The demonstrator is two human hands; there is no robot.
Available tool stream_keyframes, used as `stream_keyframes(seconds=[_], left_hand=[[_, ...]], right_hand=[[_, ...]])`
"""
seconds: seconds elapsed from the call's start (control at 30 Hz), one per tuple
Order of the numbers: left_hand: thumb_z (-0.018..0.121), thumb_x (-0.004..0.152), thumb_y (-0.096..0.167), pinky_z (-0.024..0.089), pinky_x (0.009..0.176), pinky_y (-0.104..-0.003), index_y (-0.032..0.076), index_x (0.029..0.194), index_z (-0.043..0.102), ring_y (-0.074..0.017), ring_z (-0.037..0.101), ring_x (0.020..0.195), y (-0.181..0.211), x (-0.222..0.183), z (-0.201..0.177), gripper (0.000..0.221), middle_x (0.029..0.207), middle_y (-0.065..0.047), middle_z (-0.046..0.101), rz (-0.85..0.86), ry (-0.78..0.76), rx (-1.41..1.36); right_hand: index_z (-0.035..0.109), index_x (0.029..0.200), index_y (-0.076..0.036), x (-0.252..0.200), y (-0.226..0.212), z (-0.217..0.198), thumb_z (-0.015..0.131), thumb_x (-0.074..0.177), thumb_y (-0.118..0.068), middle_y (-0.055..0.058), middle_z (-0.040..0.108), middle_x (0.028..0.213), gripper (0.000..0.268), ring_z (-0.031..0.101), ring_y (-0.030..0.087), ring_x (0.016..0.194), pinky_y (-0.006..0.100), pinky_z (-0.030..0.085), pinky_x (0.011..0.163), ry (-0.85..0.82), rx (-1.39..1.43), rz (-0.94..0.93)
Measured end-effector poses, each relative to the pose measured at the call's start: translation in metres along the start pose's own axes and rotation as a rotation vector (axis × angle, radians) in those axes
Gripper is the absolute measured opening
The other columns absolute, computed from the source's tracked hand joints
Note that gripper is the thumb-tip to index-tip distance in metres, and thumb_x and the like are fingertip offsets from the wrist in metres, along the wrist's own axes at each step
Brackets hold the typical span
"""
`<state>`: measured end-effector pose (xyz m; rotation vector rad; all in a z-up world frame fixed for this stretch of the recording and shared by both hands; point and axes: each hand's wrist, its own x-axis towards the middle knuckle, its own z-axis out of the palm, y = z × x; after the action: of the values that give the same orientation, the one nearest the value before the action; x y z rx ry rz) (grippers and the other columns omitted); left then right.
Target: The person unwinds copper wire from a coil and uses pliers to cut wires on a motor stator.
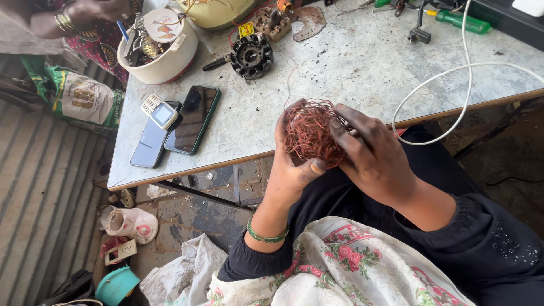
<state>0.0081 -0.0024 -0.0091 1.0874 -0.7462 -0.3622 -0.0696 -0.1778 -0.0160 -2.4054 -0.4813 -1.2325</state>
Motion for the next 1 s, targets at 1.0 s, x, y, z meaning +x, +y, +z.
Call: stream_keyframes(seconds=[1.0], left_hand=[[0.088,0.083,0.029,0.052,0.115,-0.040,-0.003,0.144,0.053,-0.0250,0.063,0.130,-0.024,0.003,-0.025,0.077,0.140,-0.016,0.063,0.058,0.119,0.158]], right_hand=[[0.051,0.150,-0.016,0.012,0.006,-0.053,0.073,0.093,-0.009,0.005,0.054,0.154,0.061,0.055,0.024,0.134,0.040,0.043,0.117,0.008,0.397,0.097]])
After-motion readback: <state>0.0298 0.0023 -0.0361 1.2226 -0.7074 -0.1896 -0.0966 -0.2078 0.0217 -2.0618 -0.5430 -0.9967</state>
